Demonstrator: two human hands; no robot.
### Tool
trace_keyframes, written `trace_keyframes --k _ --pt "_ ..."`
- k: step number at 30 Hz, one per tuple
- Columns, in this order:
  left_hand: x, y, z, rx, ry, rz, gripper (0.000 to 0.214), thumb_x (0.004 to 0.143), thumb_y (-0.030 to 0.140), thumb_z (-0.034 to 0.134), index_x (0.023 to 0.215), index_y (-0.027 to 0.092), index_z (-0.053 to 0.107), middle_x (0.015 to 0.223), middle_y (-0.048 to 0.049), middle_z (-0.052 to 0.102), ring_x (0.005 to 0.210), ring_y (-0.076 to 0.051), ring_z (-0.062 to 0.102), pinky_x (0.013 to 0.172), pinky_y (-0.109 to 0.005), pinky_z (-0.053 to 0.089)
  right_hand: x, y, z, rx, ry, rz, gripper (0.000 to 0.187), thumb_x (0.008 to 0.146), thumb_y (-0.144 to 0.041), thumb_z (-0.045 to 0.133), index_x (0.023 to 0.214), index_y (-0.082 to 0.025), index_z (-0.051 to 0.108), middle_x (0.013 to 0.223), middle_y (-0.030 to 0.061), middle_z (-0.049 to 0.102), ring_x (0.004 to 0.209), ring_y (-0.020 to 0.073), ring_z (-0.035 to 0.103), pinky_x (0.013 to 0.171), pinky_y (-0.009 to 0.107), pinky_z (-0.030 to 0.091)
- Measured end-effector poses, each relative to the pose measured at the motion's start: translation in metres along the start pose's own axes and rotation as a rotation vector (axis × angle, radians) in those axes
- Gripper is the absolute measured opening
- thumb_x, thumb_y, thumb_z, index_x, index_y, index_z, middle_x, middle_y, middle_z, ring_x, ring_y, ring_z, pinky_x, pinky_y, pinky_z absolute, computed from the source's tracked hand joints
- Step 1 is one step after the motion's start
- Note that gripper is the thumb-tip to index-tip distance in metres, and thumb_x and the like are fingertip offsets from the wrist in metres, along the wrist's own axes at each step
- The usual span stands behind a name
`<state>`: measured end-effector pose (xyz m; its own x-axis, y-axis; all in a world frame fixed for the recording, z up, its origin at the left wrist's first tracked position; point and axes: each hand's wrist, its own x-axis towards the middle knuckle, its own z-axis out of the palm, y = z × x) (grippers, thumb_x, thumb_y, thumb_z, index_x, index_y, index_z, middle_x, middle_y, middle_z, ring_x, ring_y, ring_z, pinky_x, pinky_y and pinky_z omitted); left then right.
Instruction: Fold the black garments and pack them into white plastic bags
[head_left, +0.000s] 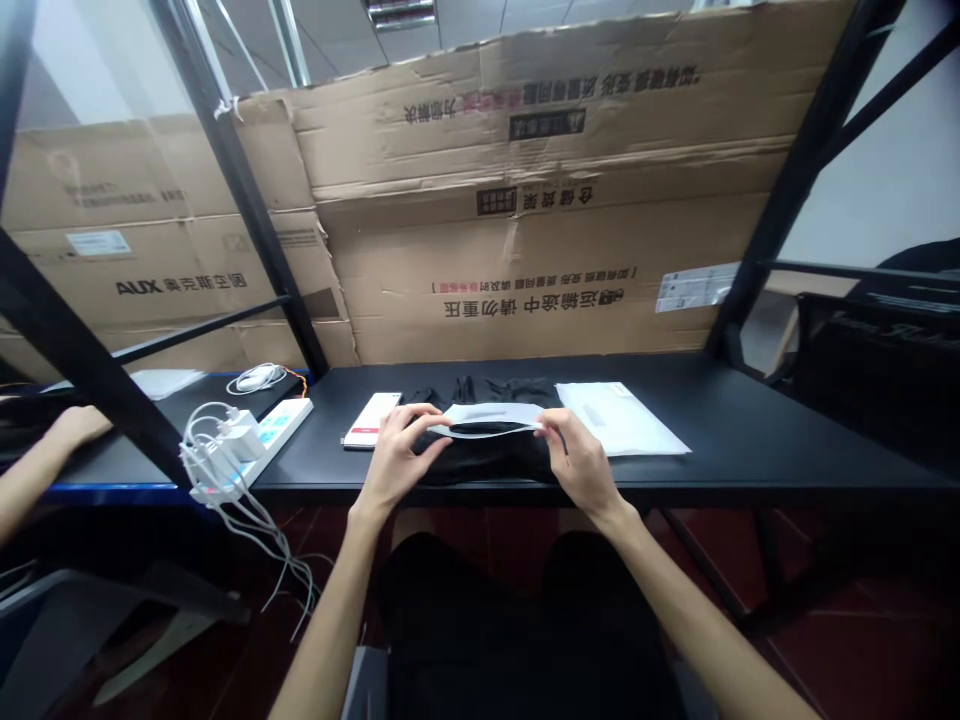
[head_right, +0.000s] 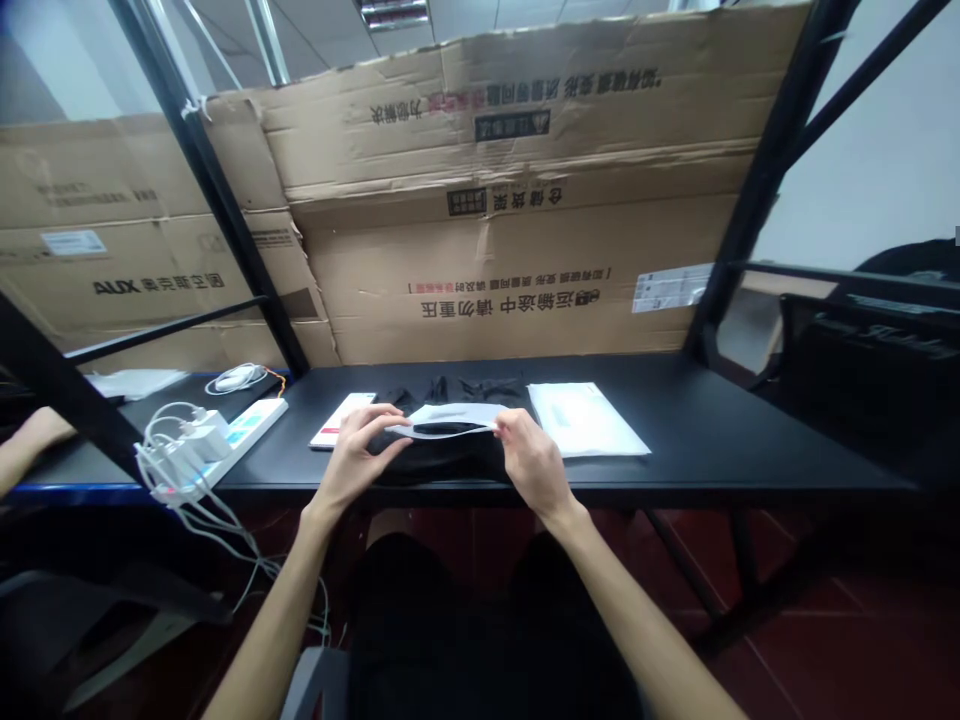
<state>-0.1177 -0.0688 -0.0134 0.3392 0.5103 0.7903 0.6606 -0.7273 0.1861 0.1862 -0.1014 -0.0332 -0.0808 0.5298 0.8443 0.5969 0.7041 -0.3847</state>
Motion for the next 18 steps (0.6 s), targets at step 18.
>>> trace_keyframes --k 18 --pt "0.006 0.031 0.015 0.144 -0.064 0.141 0.038 0.1 0.028 0.08 0.138 0.03 0.074 0.143 -0.0093 0.073 0.129 -0.031 0.065 0.111 -0.051 0.05 -0.004 -0.005 0.004 -0.094 -0.079 -0.113 0.019 0.109 -0.015 0.05 0.112 -0.028 0.064 0.111 0.008 0.077 0.094 0.0255 0.073 0.084 0.041 0.06"
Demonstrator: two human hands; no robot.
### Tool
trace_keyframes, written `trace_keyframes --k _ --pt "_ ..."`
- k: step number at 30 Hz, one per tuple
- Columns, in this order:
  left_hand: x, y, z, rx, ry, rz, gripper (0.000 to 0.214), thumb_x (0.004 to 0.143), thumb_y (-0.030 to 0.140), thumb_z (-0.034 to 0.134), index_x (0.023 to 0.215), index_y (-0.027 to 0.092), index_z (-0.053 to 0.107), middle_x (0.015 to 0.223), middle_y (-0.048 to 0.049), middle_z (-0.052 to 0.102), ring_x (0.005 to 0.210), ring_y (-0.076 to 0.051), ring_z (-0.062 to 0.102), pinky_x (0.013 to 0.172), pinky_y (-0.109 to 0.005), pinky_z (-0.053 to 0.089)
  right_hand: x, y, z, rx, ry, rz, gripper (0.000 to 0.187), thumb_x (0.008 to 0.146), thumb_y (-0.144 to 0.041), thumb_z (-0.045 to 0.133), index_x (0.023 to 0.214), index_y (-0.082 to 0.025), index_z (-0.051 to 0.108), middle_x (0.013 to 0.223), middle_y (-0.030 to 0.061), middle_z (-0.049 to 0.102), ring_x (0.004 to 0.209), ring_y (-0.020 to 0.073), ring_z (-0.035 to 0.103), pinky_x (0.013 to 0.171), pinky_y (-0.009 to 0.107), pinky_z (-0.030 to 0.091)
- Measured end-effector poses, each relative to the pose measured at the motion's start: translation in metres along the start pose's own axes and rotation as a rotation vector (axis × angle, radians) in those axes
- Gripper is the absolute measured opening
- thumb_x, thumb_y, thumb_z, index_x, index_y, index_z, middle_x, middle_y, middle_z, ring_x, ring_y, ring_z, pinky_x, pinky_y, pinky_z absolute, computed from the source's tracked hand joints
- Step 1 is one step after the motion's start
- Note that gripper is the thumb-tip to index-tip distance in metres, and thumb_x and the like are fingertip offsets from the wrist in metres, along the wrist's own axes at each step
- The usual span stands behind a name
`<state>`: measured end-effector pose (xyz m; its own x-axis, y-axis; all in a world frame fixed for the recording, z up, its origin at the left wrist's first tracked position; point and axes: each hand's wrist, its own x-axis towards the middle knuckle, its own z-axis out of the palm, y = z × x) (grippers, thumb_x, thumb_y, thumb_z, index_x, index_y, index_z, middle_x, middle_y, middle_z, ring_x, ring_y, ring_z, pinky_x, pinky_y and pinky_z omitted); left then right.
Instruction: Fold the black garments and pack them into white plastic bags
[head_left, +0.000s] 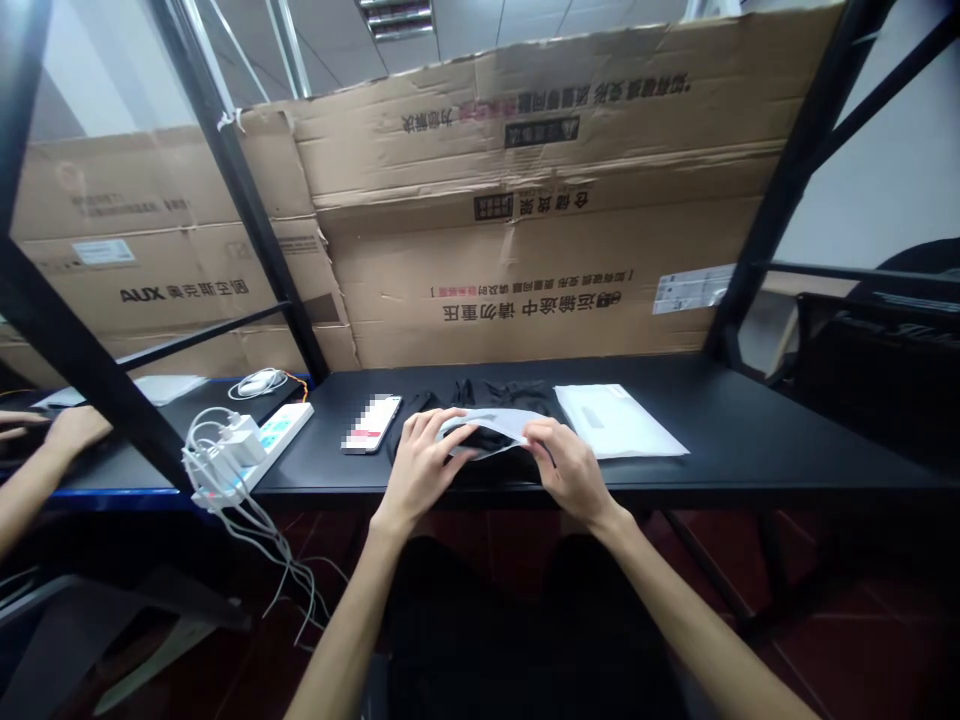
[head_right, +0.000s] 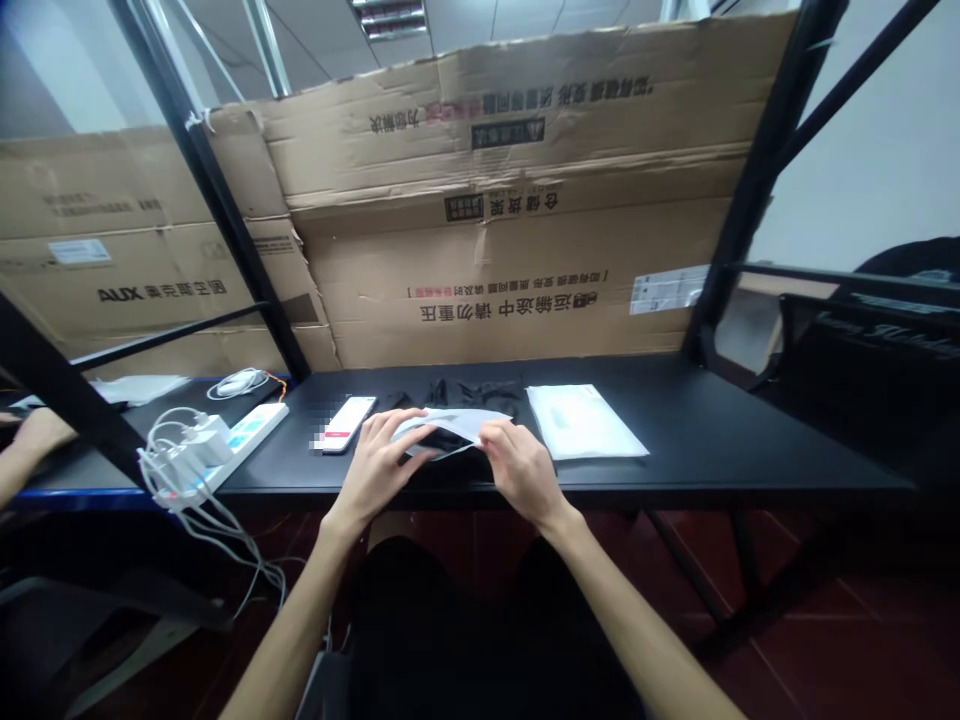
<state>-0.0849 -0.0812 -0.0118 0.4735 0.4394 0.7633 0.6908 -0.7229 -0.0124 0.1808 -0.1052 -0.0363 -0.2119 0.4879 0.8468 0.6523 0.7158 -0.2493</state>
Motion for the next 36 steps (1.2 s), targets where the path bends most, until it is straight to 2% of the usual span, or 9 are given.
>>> trace_keyframes --k 4,10,15,19,23,25,27,30,36 --pt "-0.001 -0.003 0.003 0.043 -0.053 -0.006 0.039 0.094 0.015 0.081 0.13 0.028 0.076 0.149 -0.0096 0.07 0.134 -0.035 0.062 0.114 -0.054 0.049 0.001 -0.012 -0.001 -0.026 -0.025 -0.082 0.021 0.109 -0.013 0.051 0.113 -0.028 0.065 0.109 0.007 0.078 0.092 0.024 0.071 0.082 0.038 0.059" --pt "-0.005 -0.003 0.013 0.069 -0.045 0.025 0.061 0.081 -0.006 0.063 0.131 0.026 0.077 0.144 -0.0091 0.074 0.133 -0.033 0.064 0.114 -0.055 0.051 0.004 -0.04 0.0 -0.048 -0.053 -0.187 0.023 0.108 -0.012 0.052 0.112 -0.028 0.068 0.108 0.0058 0.079 0.087 0.0217 0.071 0.077 0.036 0.056" --pt "-0.006 -0.002 0.017 0.062 0.036 0.031 0.05 0.086 -0.006 0.057 0.119 0.023 0.081 0.127 -0.0089 0.082 0.114 -0.029 0.073 0.109 -0.053 0.052 0.006 -0.053 -0.01 0.025 -0.082 -0.158 0.009 0.108 -0.023 0.063 0.112 -0.028 0.068 0.109 0.0066 0.078 0.094 0.024 0.072 0.084 0.039 0.056" --pt "-0.004 0.0 0.013 0.079 0.127 0.042 0.043 0.094 -0.005 0.056 0.113 0.023 0.081 0.123 -0.008 0.084 0.108 -0.028 0.075 0.106 -0.052 0.052 0.012 -0.052 -0.024 0.183 -0.007 0.024 0.012 0.107 -0.04 0.067 0.109 -0.027 0.068 0.112 0.0093 0.075 0.103 0.0279 0.071 0.09 0.043 0.058" --pt "-0.002 0.008 0.007 0.057 0.24 0.085 0.032 0.102 0.004 0.062 0.118 0.025 0.08 0.123 -0.0065 0.084 0.111 -0.028 0.076 0.105 -0.05 0.051 0.018 -0.036 -0.031 0.261 0.13 0.418 0.023 0.11 -0.047 0.058 0.11 -0.027 0.07 0.114 0.0099 0.076 0.107 0.0279 0.072 0.089 0.043 0.06" --pt "-0.002 0.013 0.005 0.033 0.272 0.112 0.026 0.105 0.01 0.065 0.12 0.026 0.079 0.123 -0.006 0.085 0.112 -0.028 0.076 0.106 -0.05 0.051 0.019 -0.025 -0.031 0.406 0.006 0.573 0.032 0.106 -0.054 0.064 0.122 -0.027 0.072 0.119 0.0103 0.079 0.109 0.0284 0.076 0.086 0.042 0.063" --pt "-0.002 0.018 0.004 0.021 0.272 0.134 0.023 0.108 0.015 0.065 0.121 0.027 0.079 0.123 -0.0053 0.085 0.113 -0.027 0.077 0.107 -0.05 0.051 0.018 -0.017 -0.031 0.617 -0.207 0.687 0.042 0.103 -0.059 0.068 0.131 -0.027 0.072 0.117 0.0102 0.082 0.106 0.0289 0.079 0.084 0.041 0.066" --pt "-0.001 0.022 0.003 0.02 0.264 0.158 0.022 0.108 0.016 0.065 0.121 0.027 0.079 0.125 -0.0051 0.084 0.116 -0.026 0.077 0.109 -0.049 0.052 0.016 -0.013 -0.028 0.83 -0.401 0.823 0.046 0.101 -0.061 0.071 0.131 -0.026 0.074 0.111 0.0089 0.084 0.101 0.0297 0.081 0.083 0.043 0.068" --pt "0.001 0.018 0.004 0.023 0.303 0.204 0.03 0.105 0.006 0.063 0.119 0.028 0.08 0.132 -0.0054 0.082 0.127 -0.025 0.074 0.117 -0.049 0.05 0.016 -0.013 -0.018 0.878 -0.262 0.861 0.046 0.095 -0.063 0.076 0.12 -0.025 0.076 0.113 0.0069 0.084 0.102 0.0277 0.08 0.091 0.041 0.065"
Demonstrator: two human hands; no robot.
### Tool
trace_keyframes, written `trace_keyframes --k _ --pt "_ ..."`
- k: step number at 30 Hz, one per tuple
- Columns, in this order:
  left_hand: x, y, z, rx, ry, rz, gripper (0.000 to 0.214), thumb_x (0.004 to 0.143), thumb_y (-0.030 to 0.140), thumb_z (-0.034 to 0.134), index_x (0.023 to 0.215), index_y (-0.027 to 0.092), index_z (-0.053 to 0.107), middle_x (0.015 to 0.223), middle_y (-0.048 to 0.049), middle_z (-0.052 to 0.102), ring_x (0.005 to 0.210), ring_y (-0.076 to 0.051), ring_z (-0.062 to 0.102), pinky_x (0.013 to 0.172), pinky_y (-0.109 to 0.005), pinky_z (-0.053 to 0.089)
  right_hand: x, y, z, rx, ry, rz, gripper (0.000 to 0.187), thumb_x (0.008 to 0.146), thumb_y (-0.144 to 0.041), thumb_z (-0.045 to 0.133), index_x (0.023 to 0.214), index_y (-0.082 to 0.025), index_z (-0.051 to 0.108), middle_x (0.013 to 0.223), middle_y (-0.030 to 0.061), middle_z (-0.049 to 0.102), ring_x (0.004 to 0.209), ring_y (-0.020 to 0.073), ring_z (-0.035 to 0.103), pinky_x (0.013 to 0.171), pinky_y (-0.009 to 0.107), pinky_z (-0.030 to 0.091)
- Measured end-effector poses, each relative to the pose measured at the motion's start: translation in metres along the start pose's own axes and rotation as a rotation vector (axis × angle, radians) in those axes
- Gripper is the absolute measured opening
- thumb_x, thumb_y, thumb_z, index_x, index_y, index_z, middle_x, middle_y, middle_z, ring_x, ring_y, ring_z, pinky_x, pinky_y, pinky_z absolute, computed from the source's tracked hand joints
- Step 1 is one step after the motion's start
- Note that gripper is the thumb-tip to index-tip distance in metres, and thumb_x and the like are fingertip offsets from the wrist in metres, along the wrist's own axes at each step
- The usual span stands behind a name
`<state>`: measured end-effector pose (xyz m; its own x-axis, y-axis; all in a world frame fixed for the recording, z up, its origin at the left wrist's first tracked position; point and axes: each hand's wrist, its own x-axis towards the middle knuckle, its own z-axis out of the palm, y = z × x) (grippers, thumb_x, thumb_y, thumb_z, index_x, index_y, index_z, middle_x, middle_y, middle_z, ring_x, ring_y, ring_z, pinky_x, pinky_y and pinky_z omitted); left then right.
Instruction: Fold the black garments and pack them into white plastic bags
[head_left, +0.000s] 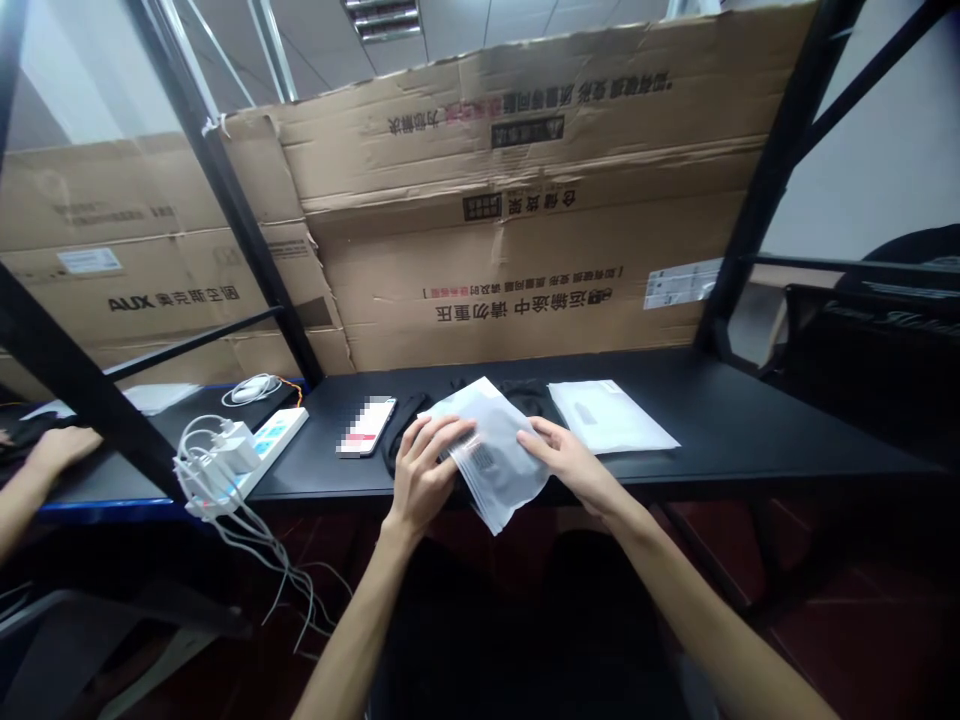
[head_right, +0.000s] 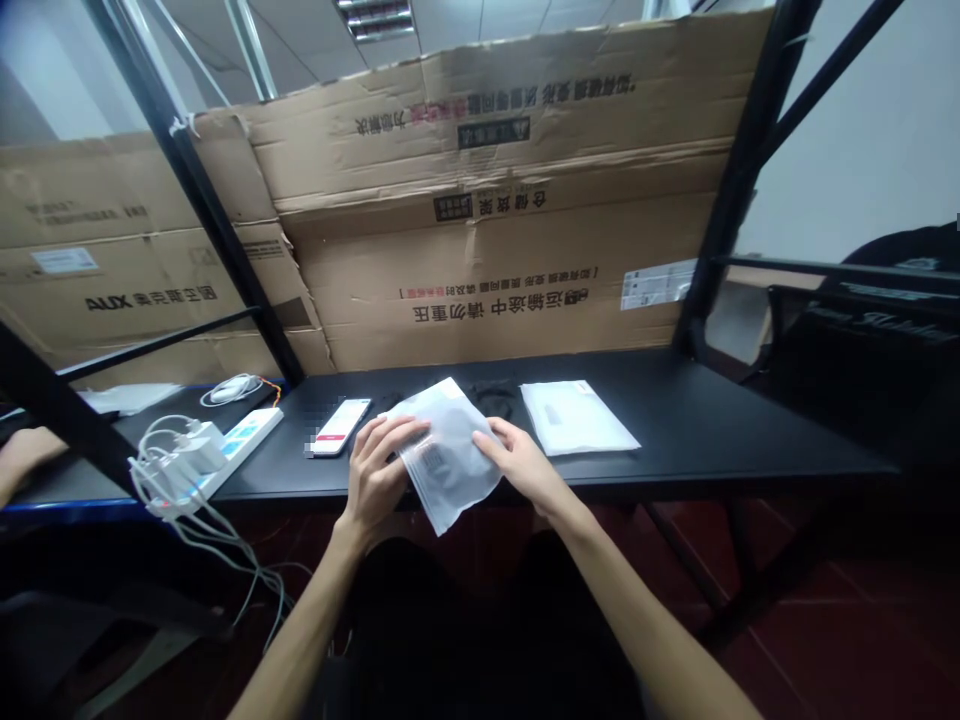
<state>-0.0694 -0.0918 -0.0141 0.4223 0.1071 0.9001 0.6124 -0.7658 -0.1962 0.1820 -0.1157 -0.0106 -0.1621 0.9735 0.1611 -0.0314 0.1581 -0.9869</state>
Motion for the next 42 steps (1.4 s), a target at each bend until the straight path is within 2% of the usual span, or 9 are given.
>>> trace_keyframes --k 4,10,14,19,24,31,36,39,42 --pt "-0.001 -0.003 0.0 0.019 0.018 0.016 0.044 0.103 -0.003 0.055 0.121 0.028 0.08 0.137 -0.0051 0.08 0.134 -0.023 0.071 0.12 -0.047 0.049 0.004 0.002 -0.007 0.03 0.084 -0.011 0.052 0.09 -0.067 0.079 0.118 -0.024 0.076 0.112 0.0074 0.084 0.103 0.0292 0.079 0.091 0.04 0.064" --pt "-0.007 -0.013 -0.001 -0.024 0.011 -0.047 0.052 0.106 -0.001 0.046 0.135 0.029 0.078 0.141 -0.0072 0.078 0.142 -0.024 0.067 0.121 -0.049 0.052 0.011 0.004 -0.03 -0.043 0.231 -0.067 0.048 0.09 -0.065 0.08 0.118 -0.027 0.078 0.117 0.0102 0.083 0.109 0.0328 0.078 0.094 0.044 0.064" --pt "-0.015 -0.022 0.0 -0.048 0.026 -0.106 0.06 0.104 -0.004 0.043 0.139 0.03 0.077 0.125 -0.0062 0.081 0.126 -0.023 0.073 0.116 -0.047 0.056 0.012 -0.003 -0.047 -0.067 0.325 -0.105 0.05 0.087 -0.065 0.082 0.118 -0.026 0.077 0.113 0.0109 0.084 0.103 0.032 0.08 0.089 0.043 0.066" --pt "-0.025 -0.033 -0.002 -0.007 0.026 -0.184 0.069 0.095 -0.008 0.043 0.141 0.031 0.077 0.119 -0.0069 0.079 0.115 -0.024 0.071 0.112 -0.045 0.058 0.012 -0.008 -0.089 -0.171 0.484 -0.139 0.056 0.082 -0.062 0.084 0.119 -0.021 0.077 0.109 0.0114 0.085 0.093 0.0287 0.081 0.078 0.036 0.066" --pt "-0.03 -0.038 -0.004 0.017 -0.001 -0.255 0.074 0.088 -0.007 0.047 0.144 0.03 0.075 0.119 -0.0082 0.075 0.111 -0.024 0.069 0.102 -0.04 0.06 0.011 0.0 -0.139 -0.306 0.609 -0.122 0.052 0.08 -0.057 0.084 0.115 -0.019 0.079 0.108 0.0141 0.084 0.092 0.0307 0.08 0.075 0.037 0.065" --pt "-0.031 -0.036 -0.001 0.053 -0.02 -0.284 0.074 0.084 -0.005 0.055 0.147 0.029 0.073 0.116 -0.0084 0.071 0.106 -0.025 0.069 0.1 -0.042 0.059 0.009 0.013 -0.184 -0.636 0.656 0.047 0.04 0.086 -0.048 0.072 0.112 -0.018 0.081 0.108 0.0168 0.084 0.097 0.036 0.079 0.082 0.043 0.063" --pt "-0.034 -0.036 0.002 0.043 -0.024 -0.308 0.067 0.089 -0.001 0.06 0.148 0.03 0.072 0.117 -0.0087 0.07 0.106 -0.026 0.069 0.1 -0.042 0.059 0.01 0.019 -0.181 -1.048 0.761 0.127 0.051 0.092 -0.053 0.066 0.129 -0.019 0.078 0.13 0.0209 0.078 0.124 0.0444 0.07 0.108 0.065 0.052" --pt "-0.035 -0.035 0.003 0.033 -0.038 -0.32 0.069 0.088 -0.002 0.061 0.149 0.03 0.071 0.118 -0.0088 0.069 0.107 -0.026 0.069 0.1 -0.042 0.06 0.012 0.018 -0.163 -1.22 0.809 -0.082 0.056 0.1 -0.055 0.057 0.142 -0.022 0.072 0.151 0.0209 0.068 0.143 0.0457 0.057 0.116 0.072 0.042" --pt "-0.036 -0.034 0.005 0.025 -0.057 -0.322 0.07 0.087 -0.002 0.061 0.149 0.03 0.071 0.119 -0.0087 0.069 0.108 -0.026 0.069 0.1 -0.042 0.06 0.016 0.022 -0.138 -1.302 0.625 -0.287 0.05 0.108 -0.048 0.047 0.145 -0.024 0.071 0.162 0.0162 0.061 0.155 0.0393 0.049 0.123 0.065 0.039"
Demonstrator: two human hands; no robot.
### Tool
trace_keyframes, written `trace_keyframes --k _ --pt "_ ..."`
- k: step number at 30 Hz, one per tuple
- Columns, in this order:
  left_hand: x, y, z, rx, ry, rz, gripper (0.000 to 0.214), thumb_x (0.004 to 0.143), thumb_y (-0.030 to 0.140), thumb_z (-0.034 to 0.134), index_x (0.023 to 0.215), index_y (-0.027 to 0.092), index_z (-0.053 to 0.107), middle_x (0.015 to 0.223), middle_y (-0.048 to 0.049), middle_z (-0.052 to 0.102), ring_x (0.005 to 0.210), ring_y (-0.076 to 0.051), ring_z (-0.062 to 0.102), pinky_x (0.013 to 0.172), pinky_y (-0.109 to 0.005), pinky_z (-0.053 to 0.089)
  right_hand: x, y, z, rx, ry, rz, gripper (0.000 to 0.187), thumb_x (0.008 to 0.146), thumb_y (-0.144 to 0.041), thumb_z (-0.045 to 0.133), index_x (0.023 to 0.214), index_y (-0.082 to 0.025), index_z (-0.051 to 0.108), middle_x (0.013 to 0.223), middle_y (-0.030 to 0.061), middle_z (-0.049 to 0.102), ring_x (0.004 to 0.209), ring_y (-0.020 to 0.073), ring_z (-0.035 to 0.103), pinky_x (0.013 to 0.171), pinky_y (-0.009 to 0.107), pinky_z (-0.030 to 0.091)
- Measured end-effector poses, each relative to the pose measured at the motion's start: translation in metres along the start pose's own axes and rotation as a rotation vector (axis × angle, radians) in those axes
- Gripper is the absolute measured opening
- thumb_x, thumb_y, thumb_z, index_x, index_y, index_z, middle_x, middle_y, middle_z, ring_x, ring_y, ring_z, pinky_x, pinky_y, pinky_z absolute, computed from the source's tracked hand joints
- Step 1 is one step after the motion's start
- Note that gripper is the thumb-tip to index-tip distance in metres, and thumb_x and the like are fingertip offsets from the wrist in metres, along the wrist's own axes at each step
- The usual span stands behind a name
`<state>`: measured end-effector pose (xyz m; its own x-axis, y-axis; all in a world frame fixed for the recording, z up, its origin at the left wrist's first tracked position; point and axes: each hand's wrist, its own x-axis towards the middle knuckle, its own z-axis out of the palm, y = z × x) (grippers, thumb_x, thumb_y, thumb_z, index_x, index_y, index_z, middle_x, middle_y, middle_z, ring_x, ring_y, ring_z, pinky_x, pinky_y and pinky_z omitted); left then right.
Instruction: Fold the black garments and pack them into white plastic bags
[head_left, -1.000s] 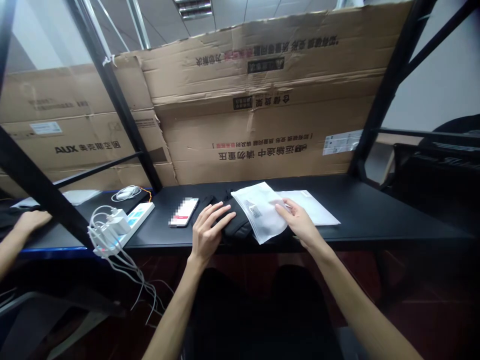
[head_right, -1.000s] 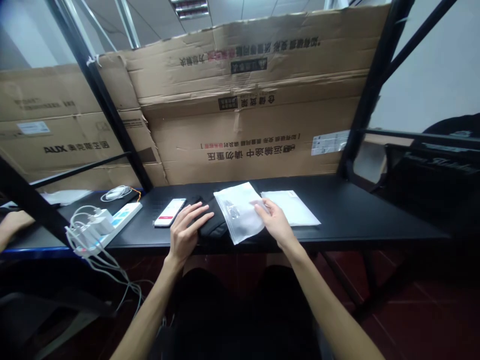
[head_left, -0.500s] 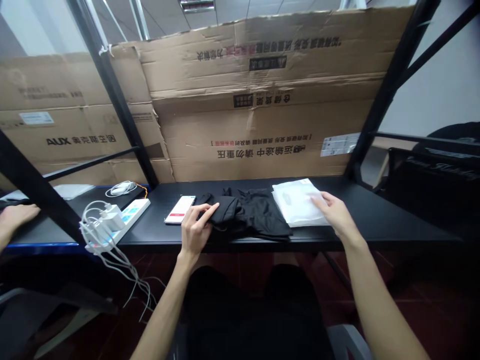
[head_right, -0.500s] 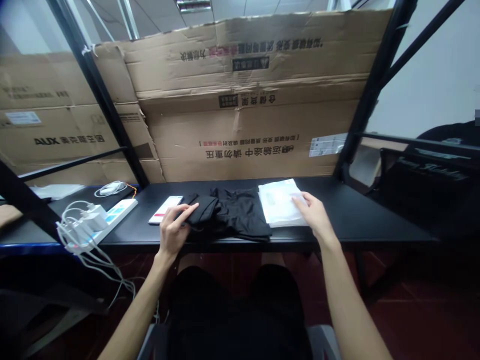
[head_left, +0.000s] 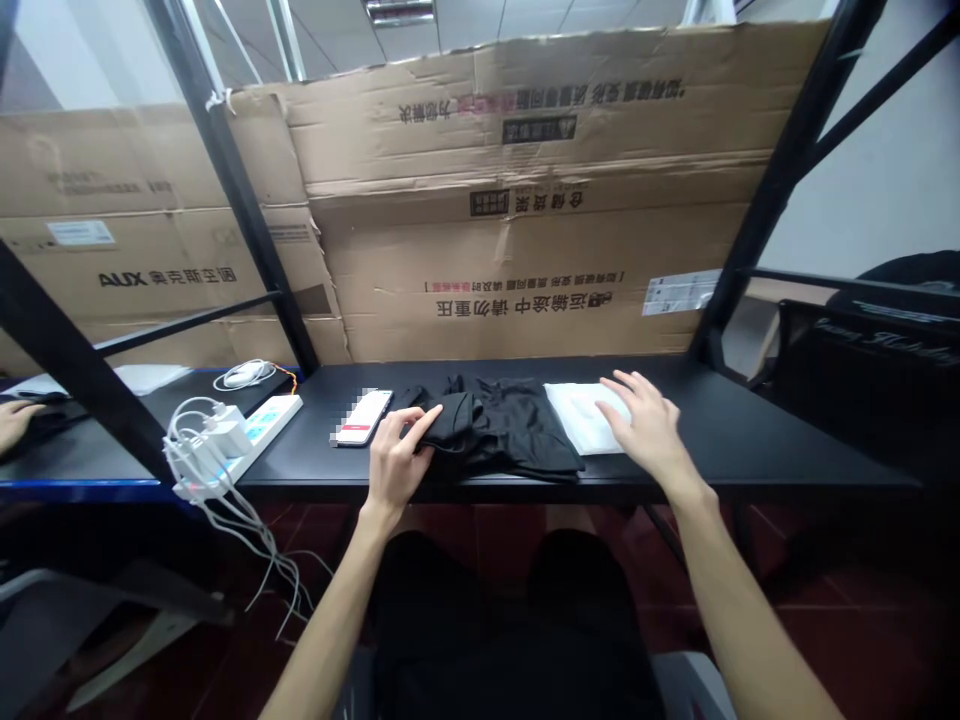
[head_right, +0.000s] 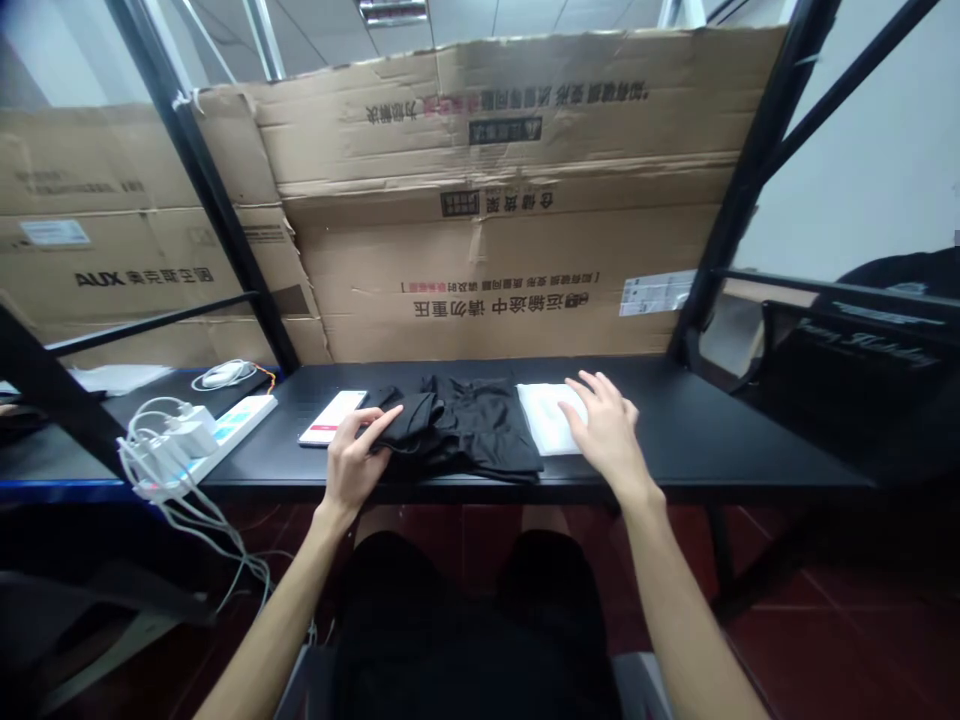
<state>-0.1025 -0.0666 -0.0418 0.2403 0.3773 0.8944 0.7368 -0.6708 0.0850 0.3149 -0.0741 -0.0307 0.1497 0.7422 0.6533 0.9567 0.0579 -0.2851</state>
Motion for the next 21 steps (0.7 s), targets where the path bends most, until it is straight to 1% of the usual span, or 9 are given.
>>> trace_keyframes --k 2,5,7,11,14,16,17,19,21 --pt "0.0 0.0 0.0 0.006 -0.007 -0.004 0.069 0.087 -0.002 0.062 0.148 0.03 0.071 0.119 -0.0085 0.069 0.107 -0.025 0.069 0.101 -0.042 0.06 -0.006 -0.014 0.009 -0.007 -0.105 -0.072 0.052 0.111 -0.046 0.042 0.148 -0.023 0.069 0.167 0.0156 0.056 0.16 0.0382 0.044 0.126 0.065 0.037" --pt "-0.001 0.0 0.0 0.018 -0.008 -0.023 0.067 0.088 -0.001 0.062 0.147 0.031 0.072 0.118 -0.008 0.07 0.107 -0.025 0.069 0.102 -0.043 0.06 -0.018 -0.031 0.022 -0.01 -0.296 -0.03 0.057 0.113 -0.049 0.036 0.154 -0.022 0.065 0.172 0.0174 0.05 0.162 0.0418 0.042 0.127 0.073 0.032" --pt "0.0 0.001 0.0 0.017 -0.008 -0.035 0.066 0.088 0.0 0.062 0.145 0.03 0.073 0.118 -0.008 0.07 0.107 -0.025 0.07 0.103 -0.042 0.06 -0.023 -0.036 0.027 0.006 -0.384 0.007 0.059 0.114 -0.052 0.035 0.157 -0.024 0.063 0.172 0.0173 0.05 0.162 0.0424 0.042 0.127 0.074 0.032" --pt "0.001 0.005 0.001 -0.034 -0.021 -0.07 0.064 0.087 0.0 0.063 0.143 0.029 0.074 0.118 -0.0073 0.071 0.103 -0.022 0.071 0.1 -0.039 0.062 -0.023 -0.038 0.021 0.084 -0.428 -0.005 0.055 0.115 -0.05 0.035 0.155 -0.027 0.064 0.164 0.0131 0.06 0.158 0.0346 0.049 0.128 0.06 0.037" --pt "0.004 0.009 0.002 -0.128 -0.012 -0.166 0.06 0.088 0.002 0.064 0.14 0.03 0.076 0.119 -0.0057 0.071 0.103 -0.021 0.072 0.099 -0.036 0.063 -0.018 -0.045 0.004 0.16 -0.361 -0.023 0.053 0.114 -0.049 0.036 0.147 -0.025 0.069 0.16 0.0131 0.064 0.156 0.034 0.05 0.13 0.062 0.031" --pt "0.006 0.012 0.003 -0.186 0.022 -0.247 0.057 0.089 0.003 0.064 0.137 0.029 0.077 0.119 -0.0056 0.07 0.104 -0.02 0.072 0.098 -0.034 0.063 -0.017 -0.059 -0.009 0.3 -0.29 -0.042 0.051 0.111 -0.053 0.042 0.14 -0.025 0.074 0.154 0.0129 0.068 0.152 0.0347 0.054 0.13 0.061 0.032" --pt "0.007 0.013 0.004 -0.204 0.037 -0.283 0.055 0.089 0.003 0.064 0.136 0.028 0.078 0.119 -0.0056 0.07 0.104 -0.02 0.072 0.097 -0.034 0.063 -0.019 -0.07 -0.014 0.418 -0.285 -0.044 0.049 0.11 -0.056 0.045 0.135 -0.026 0.076 0.147 0.0117 0.073 0.144 0.0336 0.06 0.127 0.057 0.038" --pt "0.008 0.015 0.005 -0.223 0.048 -0.342 0.054 0.088 0.004 0.065 0.135 0.027 0.079 0.118 -0.0056 0.07 0.103 -0.02 0.072 0.095 -0.034 0.063 -0.027 -0.095 -0.021 0.697 -0.347 0.031 0.048 0.108 -0.062 0.05 0.122 -0.027 0.08 0.126 0.0097 0.081 0.121 0.0298 0.073 0.111 0.047 0.054" --pt "0.009 0.018 0.006 -0.233 0.048 -0.388 0.051 0.088 0.005 0.067 0.132 0.027 0.079 0.117 -0.0054 0.071 0.103 -0.02 0.072 0.094 -0.034 0.063 -0.037 -0.123 -0.02 0.926 -0.499 0.115 0.053 0.107 -0.067 0.05 0.117 -0.025 0.08 0.113 0.0095 0.082 0.097 0.0258 0.075 0.089 0.04 0.06"
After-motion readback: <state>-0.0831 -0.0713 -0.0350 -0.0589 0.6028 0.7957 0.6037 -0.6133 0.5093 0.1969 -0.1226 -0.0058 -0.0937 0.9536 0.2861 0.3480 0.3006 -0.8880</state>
